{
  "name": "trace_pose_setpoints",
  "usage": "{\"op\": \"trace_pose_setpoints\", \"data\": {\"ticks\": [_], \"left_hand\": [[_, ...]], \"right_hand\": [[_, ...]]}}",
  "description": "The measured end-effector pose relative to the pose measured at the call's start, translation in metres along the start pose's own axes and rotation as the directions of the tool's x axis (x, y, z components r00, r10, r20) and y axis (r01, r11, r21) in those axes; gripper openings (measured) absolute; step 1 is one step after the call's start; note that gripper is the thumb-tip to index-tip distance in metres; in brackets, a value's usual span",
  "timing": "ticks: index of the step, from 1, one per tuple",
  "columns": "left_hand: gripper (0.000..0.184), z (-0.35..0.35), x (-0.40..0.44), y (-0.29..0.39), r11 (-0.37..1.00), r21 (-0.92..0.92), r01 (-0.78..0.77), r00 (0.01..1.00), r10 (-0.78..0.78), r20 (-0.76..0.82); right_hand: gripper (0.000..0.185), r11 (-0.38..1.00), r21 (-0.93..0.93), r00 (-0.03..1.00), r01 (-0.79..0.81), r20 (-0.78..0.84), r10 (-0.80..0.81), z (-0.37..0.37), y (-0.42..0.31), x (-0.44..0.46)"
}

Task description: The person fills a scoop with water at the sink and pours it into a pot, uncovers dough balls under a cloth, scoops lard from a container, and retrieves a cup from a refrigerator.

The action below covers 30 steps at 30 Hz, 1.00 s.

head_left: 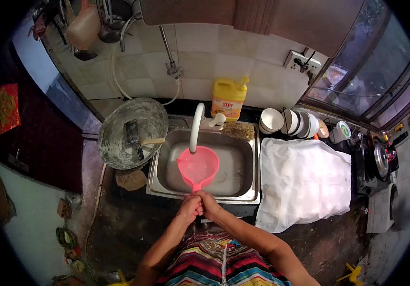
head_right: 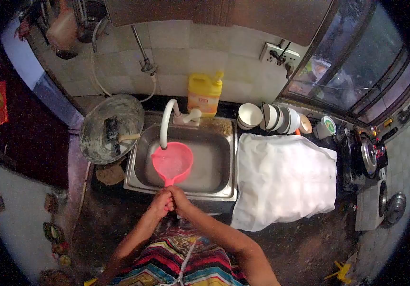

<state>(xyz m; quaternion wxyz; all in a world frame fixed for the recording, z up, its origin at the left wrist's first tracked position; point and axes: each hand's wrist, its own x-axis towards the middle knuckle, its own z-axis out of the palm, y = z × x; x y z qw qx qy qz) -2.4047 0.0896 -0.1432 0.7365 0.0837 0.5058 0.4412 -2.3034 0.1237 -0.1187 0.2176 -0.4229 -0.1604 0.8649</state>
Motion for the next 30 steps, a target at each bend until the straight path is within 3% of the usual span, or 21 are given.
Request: {"op": "trace_pose_setpoints", "data": {"ticks": [3, 6, 30], "left_hand": [[0.008, -0.004, 0.004, -0.003, 0.999, 0.036, -0.026, 1.000, 0.025, 0.013], [0.007, -0.005, 0.006, -0.002, 1.000, -0.008, 0.007, 0.999, -0.006, 0.054], [0.008, 0.002, -0.007, 0.002, 0.998, -0.009, 0.070, 0.997, -0.070, 0.020]], "right_hand": [[0.019, 0.999, 0.019, 0.999, 0.045, -0.028, -0.045, -0.009, 0.011, 0.015], [0.018, 0.999, 0.033, 0.999, 0.019, 0.050, -0.021, -0.008, 0.006, 0.010], [0.022, 0.995, -0.062, 0.997, 0.077, 0.005, -0.077, 0.005, 0.004, -0.006]]}}
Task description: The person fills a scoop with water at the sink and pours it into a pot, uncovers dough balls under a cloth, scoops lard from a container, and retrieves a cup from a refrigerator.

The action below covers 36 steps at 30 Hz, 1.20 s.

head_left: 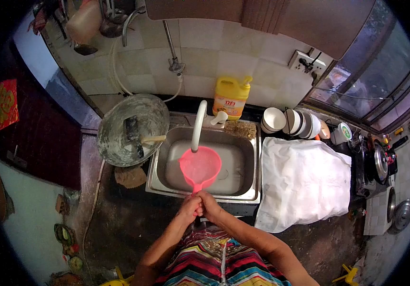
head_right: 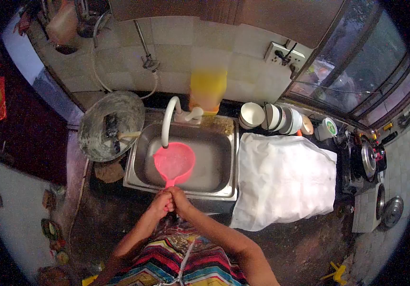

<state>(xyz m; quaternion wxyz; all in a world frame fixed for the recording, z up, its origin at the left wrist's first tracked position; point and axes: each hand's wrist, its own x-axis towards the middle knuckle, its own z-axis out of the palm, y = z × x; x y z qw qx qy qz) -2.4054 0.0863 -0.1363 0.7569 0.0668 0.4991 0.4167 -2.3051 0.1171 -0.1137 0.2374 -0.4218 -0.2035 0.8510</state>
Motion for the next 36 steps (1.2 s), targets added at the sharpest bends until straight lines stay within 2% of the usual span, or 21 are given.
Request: {"op": "trace_pose_setpoints", "data": {"ticks": [9, 21, 30, 36], "left_hand": [[0.009, -0.005, 0.000, -0.008, 1.000, -0.020, 0.005, 1.000, -0.005, 0.004], [0.008, -0.011, 0.000, -0.012, 1.000, -0.014, 0.001, 1.000, -0.001, 0.028], [0.003, -0.006, -0.006, -0.009, 1.000, -0.008, -0.001, 1.000, 0.001, -0.021], [0.002, -0.018, 0.004, -0.014, 0.999, 0.032, -0.003, 0.999, 0.002, 0.037]], "right_hand": [[0.021, 0.998, 0.007, 0.996, -0.067, 0.062, 0.067, -0.011, 0.013, 0.006], [0.023, 0.999, -0.034, 1.000, -0.022, 0.016, 0.022, -0.002, 0.011, -0.003], [0.024, 0.999, -0.027, 0.999, -0.045, -0.020, 0.045, -0.004, 0.015, 0.000], [0.022, 0.999, -0.002, 0.999, -0.039, -0.024, 0.039, -0.009, 0.023, 0.008]]}}
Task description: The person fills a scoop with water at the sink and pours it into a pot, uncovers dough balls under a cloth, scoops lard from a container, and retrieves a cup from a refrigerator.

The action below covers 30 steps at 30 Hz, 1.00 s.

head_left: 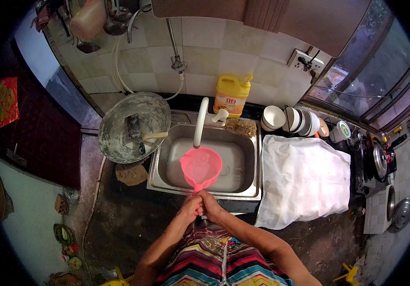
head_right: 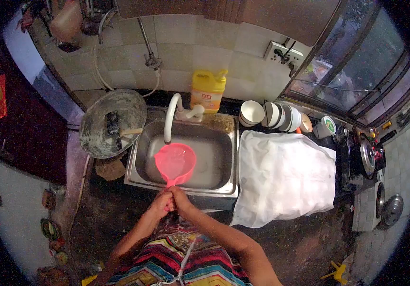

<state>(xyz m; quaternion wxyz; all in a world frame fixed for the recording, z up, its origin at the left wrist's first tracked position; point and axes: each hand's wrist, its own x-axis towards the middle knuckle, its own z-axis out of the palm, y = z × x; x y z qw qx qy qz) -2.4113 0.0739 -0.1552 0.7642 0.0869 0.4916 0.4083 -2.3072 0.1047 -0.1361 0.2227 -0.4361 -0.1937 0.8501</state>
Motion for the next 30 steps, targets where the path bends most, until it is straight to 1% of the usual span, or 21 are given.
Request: {"op": "trace_pose_setpoints", "data": {"ticks": [6, 12, 18, 21, 24, 27, 30], "left_hand": [[0.005, 0.003, -0.006, 0.004, 0.999, -0.044, -0.023, 1.000, 0.023, -0.001], [0.004, 0.004, -0.004, 0.004, 0.999, -0.040, -0.026, 1.000, 0.027, 0.015], [0.006, 0.006, -0.007, 0.007, 0.999, -0.014, -0.041, 0.999, 0.040, -0.018], [0.008, 0.005, -0.005, 0.008, 0.999, -0.011, -0.047, 0.999, 0.047, 0.009], [0.010, 0.010, -0.011, 0.014, 0.999, 0.002, -0.032, 0.999, 0.032, -0.025], [0.003, 0.003, -0.004, 0.008, 0.999, 0.023, -0.027, 0.999, 0.027, -0.017], [0.009, 0.000, -0.002, 0.007, 0.999, -0.001, -0.043, 0.999, 0.043, -0.003]], "right_hand": [[0.023, 0.999, -0.040, 0.999, -0.004, -0.035, 0.003, 0.007, -0.005, -0.006], [0.023, 1.000, -0.024, 1.000, -0.013, -0.022, 0.012, 0.004, -0.002, -0.002], [0.024, 0.999, -0.034, 1.000, 0.021, -0.007, -0.021, 0.006, -0.003, -0.003], [0.024, 0.998, -0.044, 0.999, 0.042, -0.010, -0.042, 0.008, -0.004, -0.005], [0.024, 0.999, -0.036, 0.999, 0.039, -0.017, -0.040, 0.010, -0.004, -0.004], [0.025, 0.998, -0.038, 0.999, 0.041, -0.017, -0.042, 0.011, -0.004, -0.003], [0.025, 0.999, -0.036, 0.999, 0.034, -0.010, -0.035, 0.010, -0.003, -0.002]]}}
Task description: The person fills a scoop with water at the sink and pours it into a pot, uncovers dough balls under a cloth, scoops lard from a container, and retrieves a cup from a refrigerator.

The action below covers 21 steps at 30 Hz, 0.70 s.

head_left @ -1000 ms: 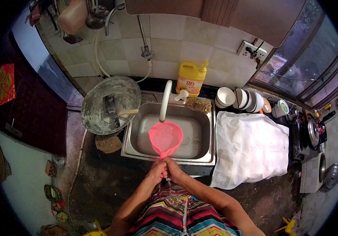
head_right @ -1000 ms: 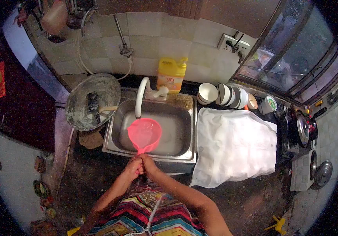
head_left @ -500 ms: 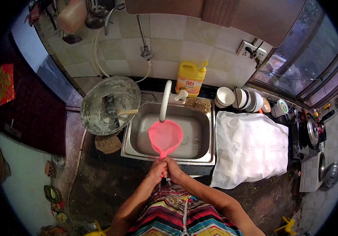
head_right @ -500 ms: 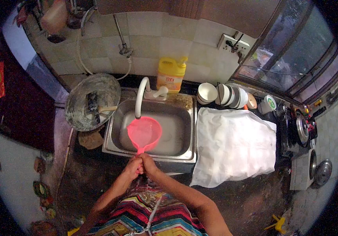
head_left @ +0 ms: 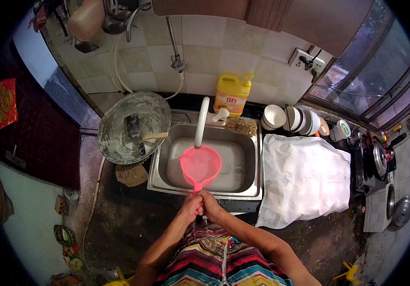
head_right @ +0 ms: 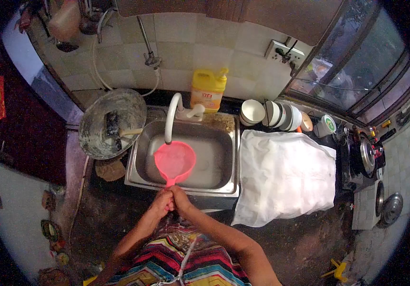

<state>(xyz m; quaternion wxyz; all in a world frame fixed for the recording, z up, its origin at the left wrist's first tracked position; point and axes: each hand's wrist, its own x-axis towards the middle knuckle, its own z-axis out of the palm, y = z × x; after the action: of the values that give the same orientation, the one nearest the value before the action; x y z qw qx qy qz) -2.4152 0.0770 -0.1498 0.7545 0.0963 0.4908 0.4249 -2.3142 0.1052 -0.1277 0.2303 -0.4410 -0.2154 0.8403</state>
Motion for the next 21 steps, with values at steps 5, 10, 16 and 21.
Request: {"op": "trace_pose_setpoints", "data": {"ticks": [5, 10, 16, 21], "left_hand": [[0.004, -0.004, 0.002, -0.001, 1.000, 0.010, 0.014, 1.000, -0.014, -0.022], [0.011, 0.000, -0.002, 0.005, 0.999, 0.032, 0.003, 0.998, -0.001, -0.058], [0.013, -0.005, -0.002, 0.004, 1.000, 0.021, -0.015, 0.998, 0.016, -0.063], [0.013, -0.013, 0.004, 0.000, 1.000, 0.013, -0.005, 0.999, 0.005, -0.049]], "right_hand": [[0.025, 1.000, 0.021, 1.000, 0.004, 0.000, -0.004, 0.002, 0.001, 0.003], [0.026, 0.999, 0.029, 0.999, 0.025, 0.019, -0.025, 0.005, 0.000, 0.005], [0.027, 1.000, 0.015, 0.999, 0.011, 0.032, -0.012, 0.008, 0.000, 0.006], [0.026, 0.999, 0.031, 1.000, -0.021, 0.014, 0.021, 0.000, 0.012, 0.017]]}}
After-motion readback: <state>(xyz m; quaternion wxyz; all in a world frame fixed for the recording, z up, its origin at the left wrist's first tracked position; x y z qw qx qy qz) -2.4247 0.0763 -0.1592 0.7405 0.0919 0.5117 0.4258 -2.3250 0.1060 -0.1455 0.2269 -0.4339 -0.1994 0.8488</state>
